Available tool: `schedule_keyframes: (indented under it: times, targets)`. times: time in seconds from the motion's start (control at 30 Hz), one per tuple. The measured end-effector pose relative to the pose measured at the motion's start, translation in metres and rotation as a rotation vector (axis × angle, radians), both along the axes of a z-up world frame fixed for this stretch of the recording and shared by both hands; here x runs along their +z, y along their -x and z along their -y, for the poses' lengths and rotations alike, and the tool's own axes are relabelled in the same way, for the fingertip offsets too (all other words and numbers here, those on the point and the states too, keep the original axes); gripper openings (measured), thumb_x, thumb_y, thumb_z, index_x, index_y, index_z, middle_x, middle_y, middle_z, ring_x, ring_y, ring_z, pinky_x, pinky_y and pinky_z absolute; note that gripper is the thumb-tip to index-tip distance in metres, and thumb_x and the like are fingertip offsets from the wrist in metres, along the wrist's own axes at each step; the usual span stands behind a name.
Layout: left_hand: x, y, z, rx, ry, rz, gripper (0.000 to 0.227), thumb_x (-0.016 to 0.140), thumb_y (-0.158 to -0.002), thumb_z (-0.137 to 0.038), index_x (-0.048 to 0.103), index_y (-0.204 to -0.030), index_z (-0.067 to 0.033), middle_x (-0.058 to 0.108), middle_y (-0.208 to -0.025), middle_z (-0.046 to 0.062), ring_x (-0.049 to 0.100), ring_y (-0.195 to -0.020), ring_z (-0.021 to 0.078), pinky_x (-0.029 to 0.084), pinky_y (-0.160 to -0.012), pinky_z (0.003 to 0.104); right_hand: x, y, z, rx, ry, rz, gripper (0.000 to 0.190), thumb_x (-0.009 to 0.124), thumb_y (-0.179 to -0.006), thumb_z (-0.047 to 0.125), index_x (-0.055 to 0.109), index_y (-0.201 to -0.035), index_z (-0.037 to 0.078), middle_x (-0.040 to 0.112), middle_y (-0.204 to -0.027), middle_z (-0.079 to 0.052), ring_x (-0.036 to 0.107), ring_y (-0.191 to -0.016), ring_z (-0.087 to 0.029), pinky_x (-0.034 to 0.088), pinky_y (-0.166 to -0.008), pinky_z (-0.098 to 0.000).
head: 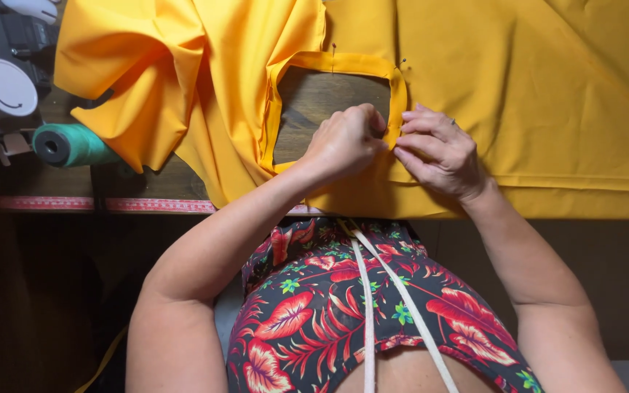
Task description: Pinning the neckline of a yellow fabric garment to prepare it for sewing
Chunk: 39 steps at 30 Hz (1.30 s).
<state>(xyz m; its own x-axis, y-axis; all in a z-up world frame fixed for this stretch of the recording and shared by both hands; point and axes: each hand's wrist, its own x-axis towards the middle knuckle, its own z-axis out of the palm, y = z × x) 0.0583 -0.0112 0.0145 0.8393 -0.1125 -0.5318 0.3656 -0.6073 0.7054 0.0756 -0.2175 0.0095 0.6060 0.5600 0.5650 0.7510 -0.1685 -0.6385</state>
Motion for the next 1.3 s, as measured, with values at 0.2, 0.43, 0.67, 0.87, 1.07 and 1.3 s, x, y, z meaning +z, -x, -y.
schedule_keyframes:
  times: [0.2, 0.43, 0.67, 0.87, 1.07, 1.3]
  targets:
    - [0.016, 0.014, -0.011, 0.166, 0.161, -0.115, 0.042, 0.081, -0.076, -0.027, 0.061, -0.113, -0.0234, 0.081, -0.085, -0.006, 0.078, -0.099, 0.0238, 0.055, -0.097, 0.041, 0.007, -0.005, -0.001, 0.053, 0.117, 0.238, 0.002, 0.079, -0.093, 0.002, 0.079, -0.094, 0.002, 0.074, -0.099, -0.014, 0.073, -0.098, -0.035, 0.057, -0.094, -0.0520]
    - [0.025, 0.018, -0.012, 0.207, 0.086, -0.090, 0.037, 0.084, -0.072, -0.030, 0.064, -0.102, -0.0226, 0.080, -0.077, -0.006, 0.078, -0.095, 0.0246, 0.056, -0.094, 0.041, 0.004, -0.004, -0.003, 0.047, 0.173, 0.314, 0.009, 0.071, -0.100, 0.009, 0.077, -0.095, 0.005, 0.075, -0.099, -0.011, 0.073, -0.096, -0.031, 0.055, -0.088, -0.0459]
    - [0.035, 0.027, -0.009, 0.059, -0.056, 0.051, 0.023, 0.073, -0.084, -0.037, 0.068, -0.099, -0.0212, 0.079, -0.081, 0.001, 0.075, -0.093, 0.0333, 0.059, -0.083, 0.049, 0.017, -0.006, 0.006, 0.046, 0.322, 0.284, 0.006, 0.074, -0.095, 0.016, 0.078, -0.097, 0.013, 0.076, -0.104, -0.003, 0.069, -0.108, -0.024, 0.038, -0.114, -0.0508]
    - [0.042, 0.035, -0.012, -0.103, -0.239, 0.038, 0.034, 0.066, -0.092, -0.049, 0.073, -0.095, -0.0167, 0.077, -0.083, 0.017, 0.073, -0.091, 0.0450, 0.058, -0.080, 0.054, 0.005, -0.006, 0.001, -0.025, 0.333, 0.224, 0.015, 0.073, -0.100, 0.023, 0.078, -0.089, 0.014, 0.074, -0.097, -0.002, 0.069, -0.102, -0.022, 0.039, -0.113, -0.0494]
    - [0.032, 0.036, -0.016, -0.087, -0.227, -0.015, 0.029, 0.066, -0.091, -0.047, 0.076, -0.091, -0.0192, 0.076, -0.082, 0.017, 0.074, -0.091, 0.0448, 0.059, -0.080, 0.051, -0.004, -0.008, -0.005, -0.091, 0.352, 0.061, 0.014, 0.081, -0.097, 0.029, 0.077, -0.088, 0.019, 0.069, -0.091, 0.001, 0.065, -0.094, -0.021, 0.046, -0.096, -0.0411]
    - [0.021, 0.039, -0.013, -0.091, -0.244, -0.015, 0.029, 0.067, -0.087, -0.047, 0.074, -0.086, -0.0189, 0.073, -0.079, 0.019, 0.074, -0.089, 0.0462, 0.059, -0.078, 0.053, 0.022, -0.015, -0.013, -0.053, 0.607, 0.012, 0.019, 0.074, -0.100, 0.041, 0.080, -0.108, 0.025, 0.059, -0.096, -0.002, 0.060, -0.090, -0.025, 0.044, -0.083, -0.0408]
